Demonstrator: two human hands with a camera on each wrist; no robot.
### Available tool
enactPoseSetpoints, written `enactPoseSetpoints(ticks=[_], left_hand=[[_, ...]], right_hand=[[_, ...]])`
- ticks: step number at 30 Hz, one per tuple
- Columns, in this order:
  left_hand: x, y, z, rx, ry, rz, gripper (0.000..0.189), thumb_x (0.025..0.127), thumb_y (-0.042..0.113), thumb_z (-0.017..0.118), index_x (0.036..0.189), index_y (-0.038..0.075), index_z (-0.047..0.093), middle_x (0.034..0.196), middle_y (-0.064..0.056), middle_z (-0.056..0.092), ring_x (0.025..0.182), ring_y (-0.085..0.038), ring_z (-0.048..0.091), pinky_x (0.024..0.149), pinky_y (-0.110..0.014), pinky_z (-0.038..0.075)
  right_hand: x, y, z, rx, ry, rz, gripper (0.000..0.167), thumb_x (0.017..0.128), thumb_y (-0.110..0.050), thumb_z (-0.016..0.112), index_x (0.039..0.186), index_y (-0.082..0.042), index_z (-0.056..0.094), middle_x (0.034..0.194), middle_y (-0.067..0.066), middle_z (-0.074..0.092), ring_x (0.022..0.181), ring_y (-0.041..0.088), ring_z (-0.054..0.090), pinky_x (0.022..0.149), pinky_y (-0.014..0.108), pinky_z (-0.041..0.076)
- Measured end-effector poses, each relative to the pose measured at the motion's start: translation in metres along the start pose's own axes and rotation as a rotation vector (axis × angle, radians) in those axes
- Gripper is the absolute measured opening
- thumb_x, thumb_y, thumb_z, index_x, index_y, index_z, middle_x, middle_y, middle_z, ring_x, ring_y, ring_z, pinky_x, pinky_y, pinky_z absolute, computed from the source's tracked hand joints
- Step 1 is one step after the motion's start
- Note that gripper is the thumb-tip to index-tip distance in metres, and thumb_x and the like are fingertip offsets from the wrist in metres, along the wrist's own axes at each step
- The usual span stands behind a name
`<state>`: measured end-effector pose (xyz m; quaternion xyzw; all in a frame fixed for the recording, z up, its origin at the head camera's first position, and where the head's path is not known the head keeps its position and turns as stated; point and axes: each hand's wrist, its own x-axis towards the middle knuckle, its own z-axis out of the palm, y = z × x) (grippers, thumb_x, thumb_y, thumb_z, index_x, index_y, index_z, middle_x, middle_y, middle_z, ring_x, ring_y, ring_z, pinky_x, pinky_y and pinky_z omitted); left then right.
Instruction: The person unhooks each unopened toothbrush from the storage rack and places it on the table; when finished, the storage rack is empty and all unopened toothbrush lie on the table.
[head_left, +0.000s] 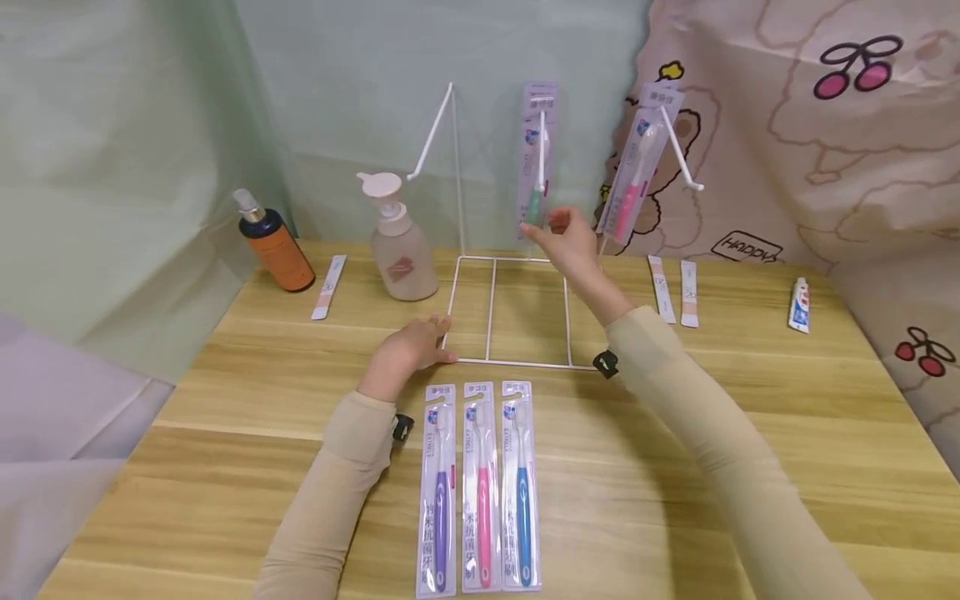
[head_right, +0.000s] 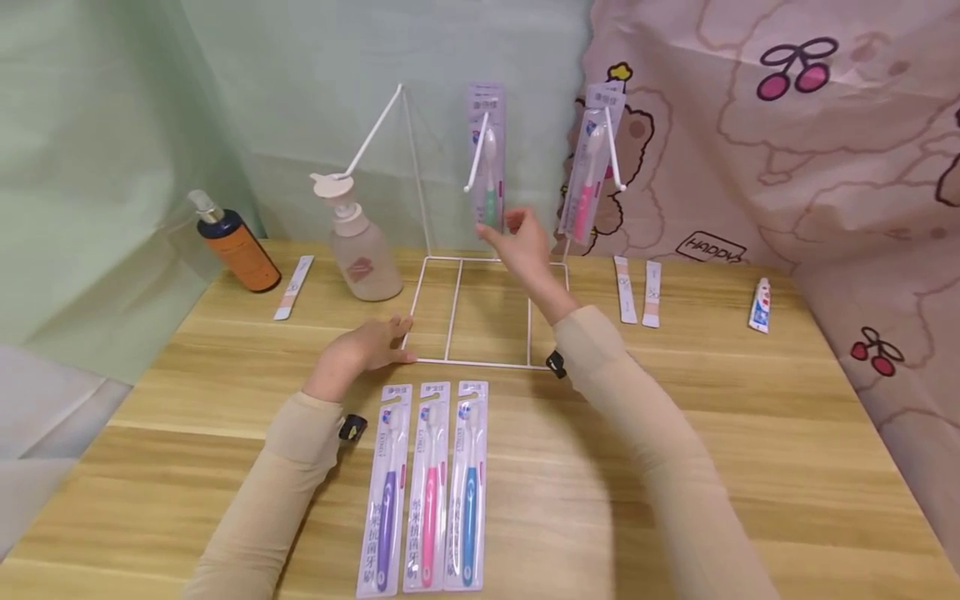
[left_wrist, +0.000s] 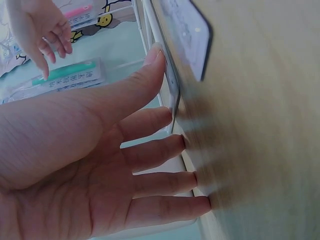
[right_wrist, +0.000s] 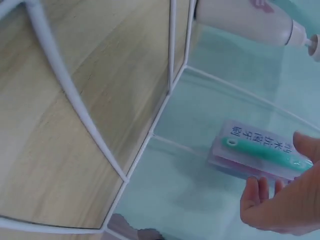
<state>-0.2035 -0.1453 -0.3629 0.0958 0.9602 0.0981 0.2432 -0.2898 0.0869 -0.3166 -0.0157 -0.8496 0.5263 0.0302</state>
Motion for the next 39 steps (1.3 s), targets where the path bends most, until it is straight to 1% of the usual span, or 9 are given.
enactPoseSetpoints(ticks=[5, 10, 15, 19, 22, 27, 33, 39], left_hand=[[0.0, 0.001, -0.001, -0.008, -0.003, -0.004, 0.075, 0.091, 0.036, 0.057, 0.149, 0.009, 0.018, 0.153, -0.02, 0.014, 0.138, -0.043, 0.017, 0.111, -0.053, 0.024], [0.001, 0.001, 0.002, 0.005, -0.008, 0.007, 0.075, 0.091, 0.037, 0.057, 0.149, 0.008, 0.018, 0.153, -0.021, 0.014, 0.138, -0.042, 0.018, 0.111, -0.052, 0.024], [0.001, 0.001, 0.004, 0.015, -0.003, 0.009, 0.075, 0.091, 0.038, 0.057, 0.149, 0.008, 0.019, 0.153, -0.02, 0.015, 0.138, -0.042, 0.018, 0.111, -0.052, 0.025], [0.001, 0.002, 0.004, 0.005, -0.008, 0.001, 0.075, 0.091, 0.038, 0.057, 0.149, 0.009, 0.018, 0.153, -0.019, 0.014, 0.138, -0.041, 0.017, 0.111, -0.052, 0.024], [0.0, 0.001, 0.003, 0.004, -0.002, 0.003, 0.075, 0.091, 0.037, 0.057, 0.149, 0.009, 0.019, 0.153, -0.019, 0.014, 0.138, -0.041, 0.018, 0.111, -0.052, 0.025], [0.0, -0.001, 0.002, 0.01, 0.011, 0.008, 0.075, 0.091, 0.037, 0.057, 0.149, 0.008, 0.019, 0.153, -0.02, 0.015, 0.137, -0.043, 0.02, 0.11, -0.052, 0.026], [0.0, 0.0, 0.002, 0.006, 0.011, 0.018, 0.075, 0.091, 0.036, 0.057, 0.148, 0.007, 0.02, 0.152, -0.022, 0.015, 0.137, -0.043, 0.02, 0.11, -0.052, 0.026], [-0.001, 0.0, 0.0, -0.014, 0.007, 0.012, 0.075, 0.09, 0.036, 0.058, 0.149, 0.008, 0.019, 0.153, -0.021, 0.014, 0.137, -0.043, 0.02, 0.11, -0.053, 0.025]], right_hand=[[0.005, -0.004, 0.005, -0.041, 0.058, -0.007, 0.064, 0.081, -0.044, 0.07, 0.125, -0.006, 0.043, 0.12, 0.01, 0.05, 0.107, 0.022, 0.047, 0.088, 0.034, 0.044], [0.009, -0.006, 0.008, -0.03, 0.038, -0.006, 0.06, 0.081, -0.041, 0.07, 0.123, -0.007, 0.045, 0.117, 0.009, 0.053, 0.102, 0.02, 0.049, 0.083, 0.031, 0.046], [0.01, -0.008, 0.011, -0.014, 0.027, -0.017, 0.05, 0.083, -0.04, 0.068, 0.112, -0.005, 0.048, 0.103, 0.006, 0.054, 0.09, 0.017, 0.051, 0.073, 0.028, 0.046], [0.009, -0.007, 0.013, 0.003, 0.014, -0.036, 0.043, 0.087, -0.034, 0.065, 0.113, -0.002, 0.052, 0.105, 0.01, 0.06, 0.093, 0.021, 0.058, 0.078, 0.03, 0.051], [0.006, -0.007, 0.014, 0.027, -0.011, -0.065, 0.042, 0.089, -0.027, 0.063, 0.12, -0.001, 0.053, 0.113, 0.015, 0.063, 0.1, 0.025, 0.061, 0.085, 0.033, 0.053], [0.0, -0.004, 0.014, 0.048, -0.045, -0.105, 0.04, 0.09, -0.025, 0.063, 0.121, -0.001, 0.055, 0.11, 0.016, 0.064, 0.099, 0.025, 0.063, 0.084, 0.033, 0.054], [-0.013, 0.002, 0.01, 0.02, -0.049, -0.172, 0.039, 0.088, -0.027, 0.065, 0.117, -0.002, 0.059, 0.104, 0.015, 0.066, 0.094, 0.025, 0.064, 0.079, 0.035, 0.055], [-0.027, 0.006, 0.006, -0.007, -0.061, -0.222, 0.04, 0.086, -0.029, 0.067, 0.117, -0.004, 0.061, 0.107, 0.015, 0.067, 0.094, 0.026, 0.066, 0.079, 0.036, 0.056]])
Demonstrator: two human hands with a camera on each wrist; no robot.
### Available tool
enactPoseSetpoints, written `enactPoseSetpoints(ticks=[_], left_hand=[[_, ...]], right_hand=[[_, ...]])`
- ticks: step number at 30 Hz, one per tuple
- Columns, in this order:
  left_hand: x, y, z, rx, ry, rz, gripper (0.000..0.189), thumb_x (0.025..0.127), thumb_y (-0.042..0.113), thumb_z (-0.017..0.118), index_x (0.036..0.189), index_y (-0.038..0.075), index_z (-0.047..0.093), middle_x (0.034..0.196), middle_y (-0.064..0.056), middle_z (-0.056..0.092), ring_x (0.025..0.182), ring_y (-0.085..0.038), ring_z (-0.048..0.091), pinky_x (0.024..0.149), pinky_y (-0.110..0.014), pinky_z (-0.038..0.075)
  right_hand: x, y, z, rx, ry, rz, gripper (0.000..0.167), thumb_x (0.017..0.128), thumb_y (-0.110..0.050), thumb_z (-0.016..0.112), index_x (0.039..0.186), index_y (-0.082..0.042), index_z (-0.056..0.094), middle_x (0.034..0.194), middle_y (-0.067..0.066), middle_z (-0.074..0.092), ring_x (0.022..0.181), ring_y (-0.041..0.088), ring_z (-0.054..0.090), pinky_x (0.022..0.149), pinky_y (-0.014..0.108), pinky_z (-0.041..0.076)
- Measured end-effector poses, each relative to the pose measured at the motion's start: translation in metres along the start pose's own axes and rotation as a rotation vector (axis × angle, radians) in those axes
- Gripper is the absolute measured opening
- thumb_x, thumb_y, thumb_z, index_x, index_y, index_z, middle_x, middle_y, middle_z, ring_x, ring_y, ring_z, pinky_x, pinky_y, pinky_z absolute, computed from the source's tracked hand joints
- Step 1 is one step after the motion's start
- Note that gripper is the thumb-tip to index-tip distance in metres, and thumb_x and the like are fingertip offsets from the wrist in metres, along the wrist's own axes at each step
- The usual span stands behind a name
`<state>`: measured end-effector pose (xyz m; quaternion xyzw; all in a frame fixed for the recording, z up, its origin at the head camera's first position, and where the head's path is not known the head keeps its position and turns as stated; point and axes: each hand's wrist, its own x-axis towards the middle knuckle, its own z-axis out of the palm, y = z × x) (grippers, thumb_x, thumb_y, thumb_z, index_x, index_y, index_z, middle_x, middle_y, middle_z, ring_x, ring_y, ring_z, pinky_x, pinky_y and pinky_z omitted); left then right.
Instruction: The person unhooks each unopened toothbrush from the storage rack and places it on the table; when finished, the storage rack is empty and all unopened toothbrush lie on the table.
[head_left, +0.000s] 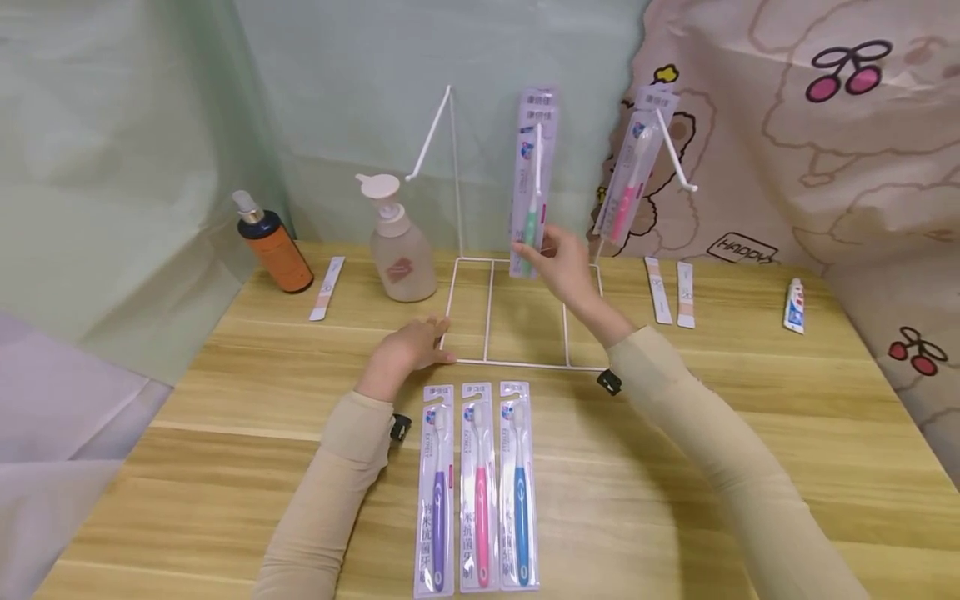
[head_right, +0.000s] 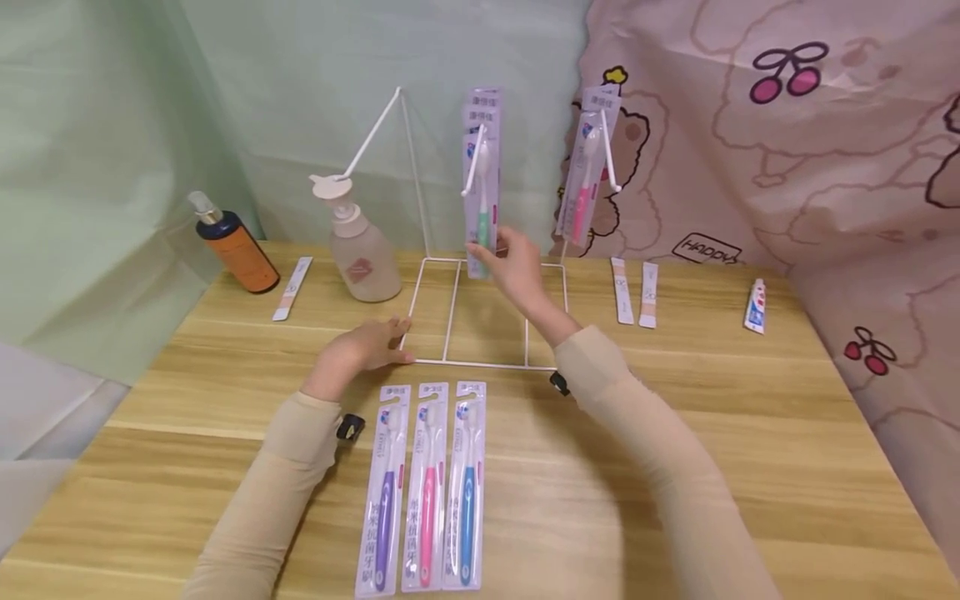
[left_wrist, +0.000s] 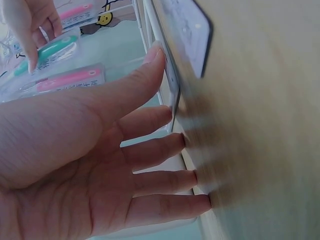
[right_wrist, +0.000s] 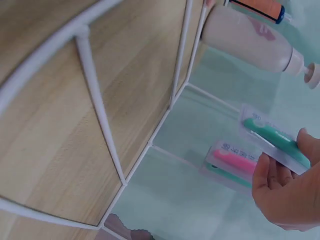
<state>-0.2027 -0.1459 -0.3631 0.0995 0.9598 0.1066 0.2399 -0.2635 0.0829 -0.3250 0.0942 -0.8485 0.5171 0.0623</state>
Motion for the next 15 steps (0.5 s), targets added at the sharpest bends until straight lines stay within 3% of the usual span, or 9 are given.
enactPoseSetpoints(ticks=[15], left_hand=[[0.002, 0.0, 0.001, 0.045, -0.005, 0.016, 0.075, 0.092, 0.037, 0.056, 0.148, 0.006, 0.019, 0.152, -0.023, 0.015, 0.136, -0.044, 0.021, 0.11, -0.053, 0.025]], right_hand=[[-0.035, -0.002, -0.009, -0.113, -0.058, -0.068, 0.038, 0.084, -0.033, 0.068, 0.109, -0.004, 0.066, 0.098, 0.012, 0.071, 0.085, 0.023, 0.068, 0.071, 0.036, 0.056]])
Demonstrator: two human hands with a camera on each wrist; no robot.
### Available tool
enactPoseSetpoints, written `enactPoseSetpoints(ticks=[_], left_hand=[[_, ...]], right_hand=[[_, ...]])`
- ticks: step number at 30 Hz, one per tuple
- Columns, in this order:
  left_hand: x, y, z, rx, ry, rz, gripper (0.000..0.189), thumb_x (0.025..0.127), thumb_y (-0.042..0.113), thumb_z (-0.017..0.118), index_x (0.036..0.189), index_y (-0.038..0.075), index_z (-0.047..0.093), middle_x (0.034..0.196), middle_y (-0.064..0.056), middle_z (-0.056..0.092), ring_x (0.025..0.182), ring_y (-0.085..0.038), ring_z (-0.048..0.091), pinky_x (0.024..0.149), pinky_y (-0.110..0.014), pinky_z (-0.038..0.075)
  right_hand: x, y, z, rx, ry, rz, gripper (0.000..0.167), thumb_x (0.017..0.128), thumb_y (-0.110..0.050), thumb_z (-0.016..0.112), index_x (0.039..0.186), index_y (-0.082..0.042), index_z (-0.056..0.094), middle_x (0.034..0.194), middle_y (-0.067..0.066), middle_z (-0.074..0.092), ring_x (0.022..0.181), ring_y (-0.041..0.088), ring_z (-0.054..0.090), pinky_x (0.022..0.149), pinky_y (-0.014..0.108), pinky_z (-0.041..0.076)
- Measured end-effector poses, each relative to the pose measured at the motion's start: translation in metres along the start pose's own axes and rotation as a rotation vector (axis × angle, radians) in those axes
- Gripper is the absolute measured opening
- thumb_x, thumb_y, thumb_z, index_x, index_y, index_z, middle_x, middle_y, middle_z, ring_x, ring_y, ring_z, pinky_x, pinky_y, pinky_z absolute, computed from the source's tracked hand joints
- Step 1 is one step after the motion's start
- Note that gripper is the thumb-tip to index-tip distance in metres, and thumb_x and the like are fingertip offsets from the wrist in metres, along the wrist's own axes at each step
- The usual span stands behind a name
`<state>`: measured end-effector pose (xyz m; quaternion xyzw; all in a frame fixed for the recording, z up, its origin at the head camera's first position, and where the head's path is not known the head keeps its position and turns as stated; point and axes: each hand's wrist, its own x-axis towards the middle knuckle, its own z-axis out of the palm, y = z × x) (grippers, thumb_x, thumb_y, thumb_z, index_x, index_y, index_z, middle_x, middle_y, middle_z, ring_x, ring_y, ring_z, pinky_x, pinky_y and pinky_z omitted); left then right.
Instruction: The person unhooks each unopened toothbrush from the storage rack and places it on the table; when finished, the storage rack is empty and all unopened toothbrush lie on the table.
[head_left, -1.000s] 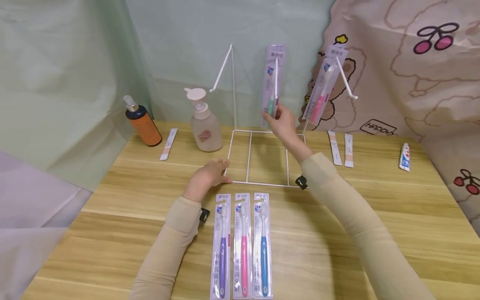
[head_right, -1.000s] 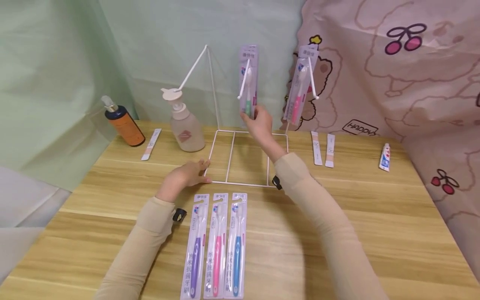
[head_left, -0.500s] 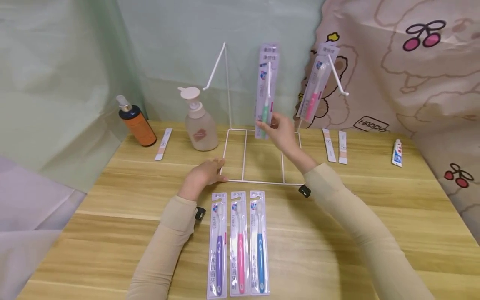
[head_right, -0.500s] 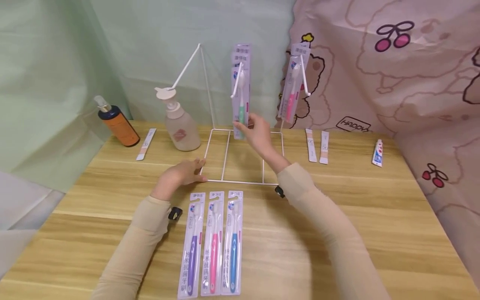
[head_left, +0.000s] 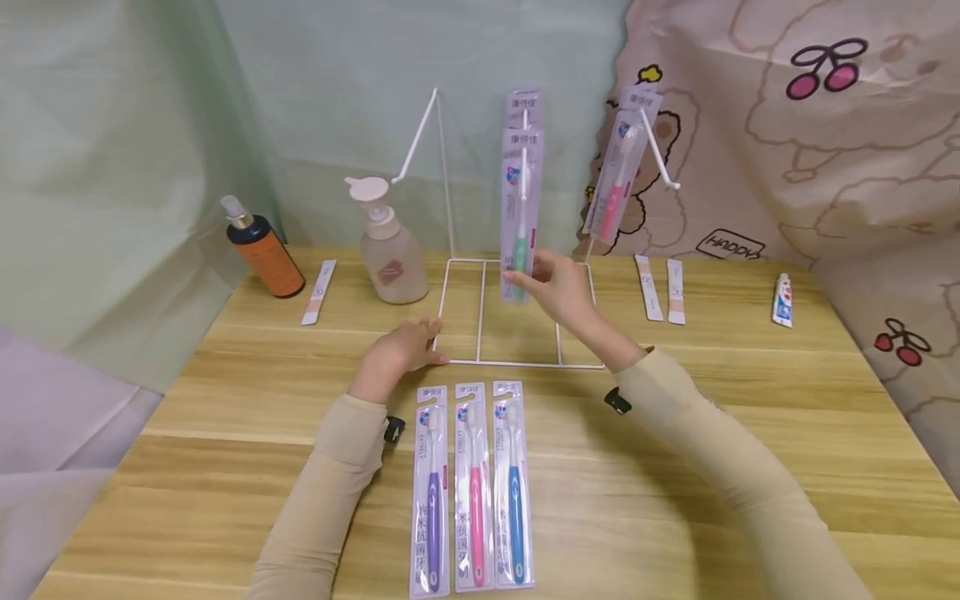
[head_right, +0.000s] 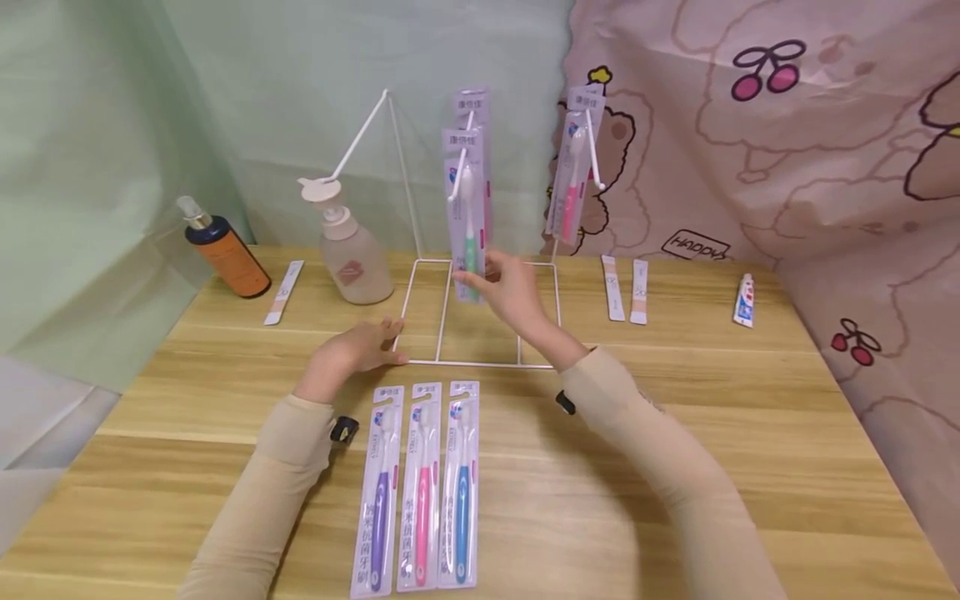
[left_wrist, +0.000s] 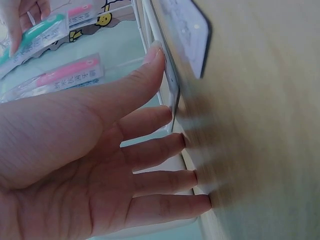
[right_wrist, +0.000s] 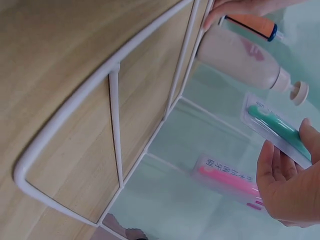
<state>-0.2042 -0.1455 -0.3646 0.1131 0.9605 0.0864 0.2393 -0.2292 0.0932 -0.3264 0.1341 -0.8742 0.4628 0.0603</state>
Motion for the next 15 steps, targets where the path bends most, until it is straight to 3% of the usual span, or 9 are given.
enactPoseSetpoints(ticks=[7, 15], left_hand=[[0.0, 0.001, -0.001, 0.003, -0.009, -0.008, 0.076, 0.092, 0.037, 0.056, 0.148, 0.006, 0.017, 0.152, -0.023, 0.013, 0.136, -0.045, 0.018, 0.109, -0.055, 0.025], [0.001, 0.001, 0.0, 0.0, -0.016, -0.013, 0.076, 0.091, 0.037, 0.056, 0.148, 0.006, 0.017, 0.152, -0.022, 0.013, 0.136, -0.044, 0.019, 0.11, -0.054, 0.024]], right_hand=[[-0.015, -0.005, 0.001, -0.056, -0.026, -0.046, 0.036, 0.083, -0.033, 0.069, 0.105, -0.004, 0.067, 0.092, 0.011, 0.072, 0.079, 0.021, 0.069, 0.064, 0.032, 0.055], [-0.037, -0.006, 0.0, -0.022, -0.096, -0.097, 0.032, 0.083, -0.029, 0.069, 0.102, -0.004, 0.068, 0.086, 0.008, 0.072, 0.071, 0.016, 0.068, 0.056, 0.026, 0.051]])
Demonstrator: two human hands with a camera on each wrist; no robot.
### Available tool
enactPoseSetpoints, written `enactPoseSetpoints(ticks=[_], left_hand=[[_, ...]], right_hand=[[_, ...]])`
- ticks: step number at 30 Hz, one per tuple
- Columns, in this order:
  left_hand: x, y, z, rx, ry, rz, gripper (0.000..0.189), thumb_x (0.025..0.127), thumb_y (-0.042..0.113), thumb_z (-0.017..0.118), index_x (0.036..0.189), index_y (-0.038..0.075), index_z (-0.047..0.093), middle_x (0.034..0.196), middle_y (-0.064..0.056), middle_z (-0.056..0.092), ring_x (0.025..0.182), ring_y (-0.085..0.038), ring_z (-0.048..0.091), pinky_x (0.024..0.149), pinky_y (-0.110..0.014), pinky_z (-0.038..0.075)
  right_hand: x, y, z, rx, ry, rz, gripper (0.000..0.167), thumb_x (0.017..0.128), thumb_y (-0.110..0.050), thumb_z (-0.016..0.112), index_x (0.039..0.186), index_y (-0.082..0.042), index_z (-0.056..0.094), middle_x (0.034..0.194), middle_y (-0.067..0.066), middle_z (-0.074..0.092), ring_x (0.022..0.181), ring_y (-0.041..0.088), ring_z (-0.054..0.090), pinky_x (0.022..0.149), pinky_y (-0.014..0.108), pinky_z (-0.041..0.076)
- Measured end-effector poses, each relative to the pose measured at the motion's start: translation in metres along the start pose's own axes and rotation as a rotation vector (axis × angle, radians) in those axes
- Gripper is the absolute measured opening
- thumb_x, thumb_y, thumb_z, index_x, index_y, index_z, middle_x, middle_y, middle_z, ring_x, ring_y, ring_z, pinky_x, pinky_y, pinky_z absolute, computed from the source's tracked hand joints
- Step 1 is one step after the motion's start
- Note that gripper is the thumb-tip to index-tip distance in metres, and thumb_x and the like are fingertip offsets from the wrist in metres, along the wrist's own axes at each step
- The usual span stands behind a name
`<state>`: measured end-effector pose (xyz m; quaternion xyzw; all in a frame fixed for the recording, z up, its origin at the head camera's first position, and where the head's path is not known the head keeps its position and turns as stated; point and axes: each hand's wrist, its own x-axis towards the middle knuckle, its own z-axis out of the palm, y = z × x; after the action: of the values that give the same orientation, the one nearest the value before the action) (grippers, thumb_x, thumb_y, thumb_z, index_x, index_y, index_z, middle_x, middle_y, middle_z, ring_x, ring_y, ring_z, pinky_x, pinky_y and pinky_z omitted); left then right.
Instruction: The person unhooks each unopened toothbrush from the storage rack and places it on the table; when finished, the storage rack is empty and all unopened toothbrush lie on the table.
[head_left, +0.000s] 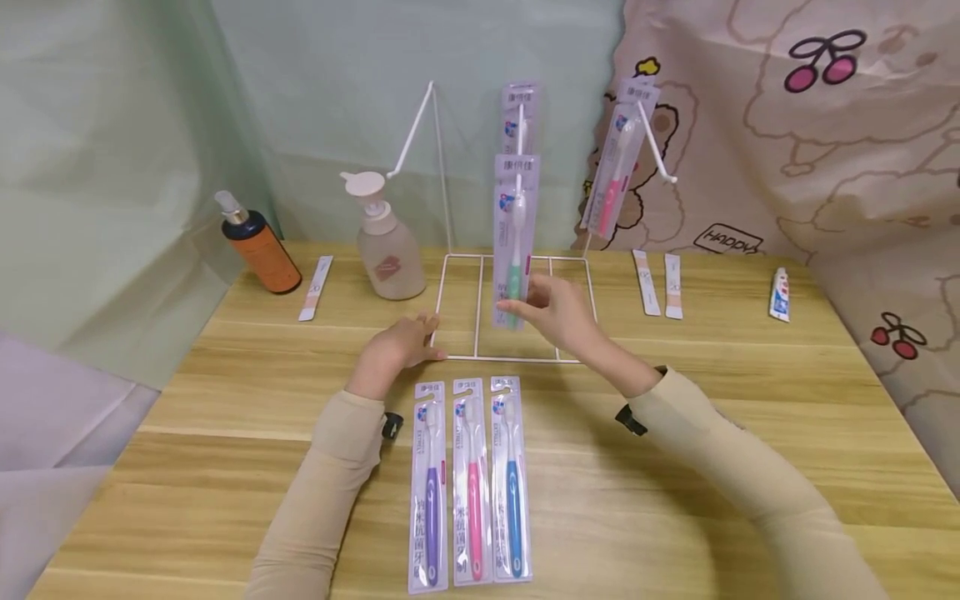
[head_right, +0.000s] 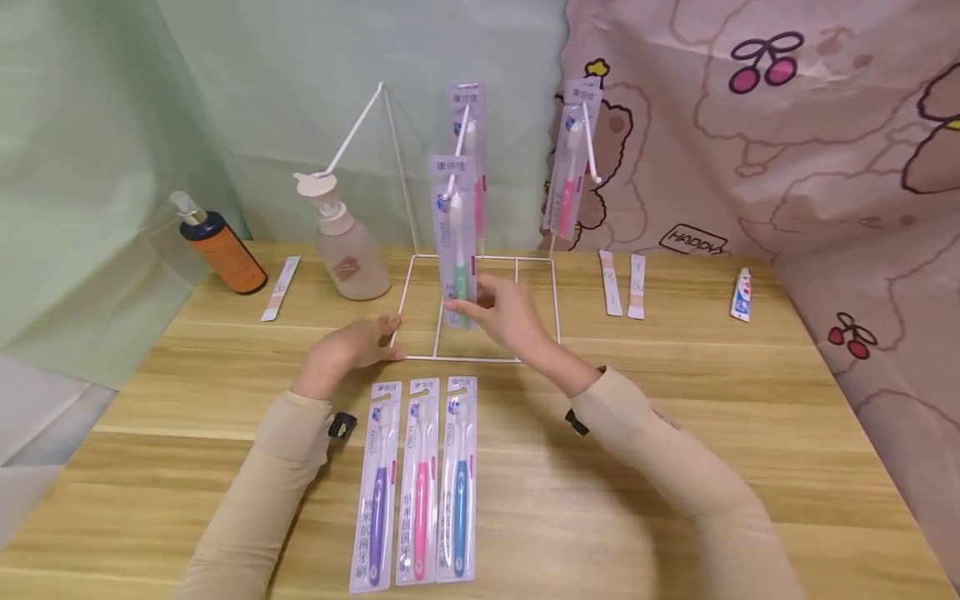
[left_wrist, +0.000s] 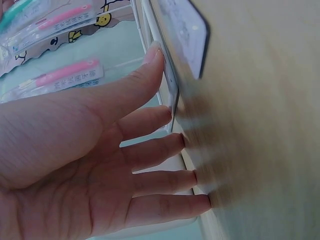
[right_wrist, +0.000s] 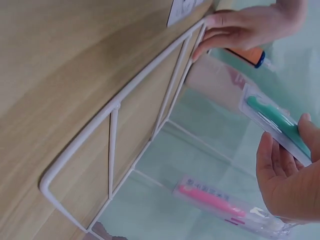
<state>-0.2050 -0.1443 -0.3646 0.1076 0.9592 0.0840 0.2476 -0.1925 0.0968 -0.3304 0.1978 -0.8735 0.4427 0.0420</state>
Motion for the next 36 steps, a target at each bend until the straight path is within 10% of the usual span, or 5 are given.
enactPoseSetpoints(ticks=[26, 36], left_hand=[[-0.004, -0.002, 0.001, -0.015, 0.03, 0.001, 0.075, 0.09, 0.034, 0.058, 0.148, 0.005, 0.02, 0.151, -0.024, 0.015, 0.135, -0.045, 0.022, 0.11, -0.054, 0.025], [-0.002, 0.0, 0.0, -0.017, 0.033, 0.006, 0.074, 0.09, 0.034, 0.058, 0.148, 0.006, 0.02, 0.152, -0.024, 0.015, 0.136, -0.045, 0.021, 0.11, -0.054, 0.025]], right_hand=[[-0.039, -0.022, -0.011, 0.226, -0.171, -0.017, 0.025, 0.08, -0.016, 0.073, 0.099, 0.0, 0.067, 0.084, 0.009, 0.071, 0.068, 0.016, 0.067, 0.063, 0.042, 0.057], [-0.049, -0.03, -0.016, 0.278, -0.198, -0.042, 0.023, 0.081, -0.012, 0.071, 0.1, 0.002, 0.067, 0.085, 0.01, 0.071, 0.071, 0.016, 0.068, 0.065, 0.029, 0.058]])
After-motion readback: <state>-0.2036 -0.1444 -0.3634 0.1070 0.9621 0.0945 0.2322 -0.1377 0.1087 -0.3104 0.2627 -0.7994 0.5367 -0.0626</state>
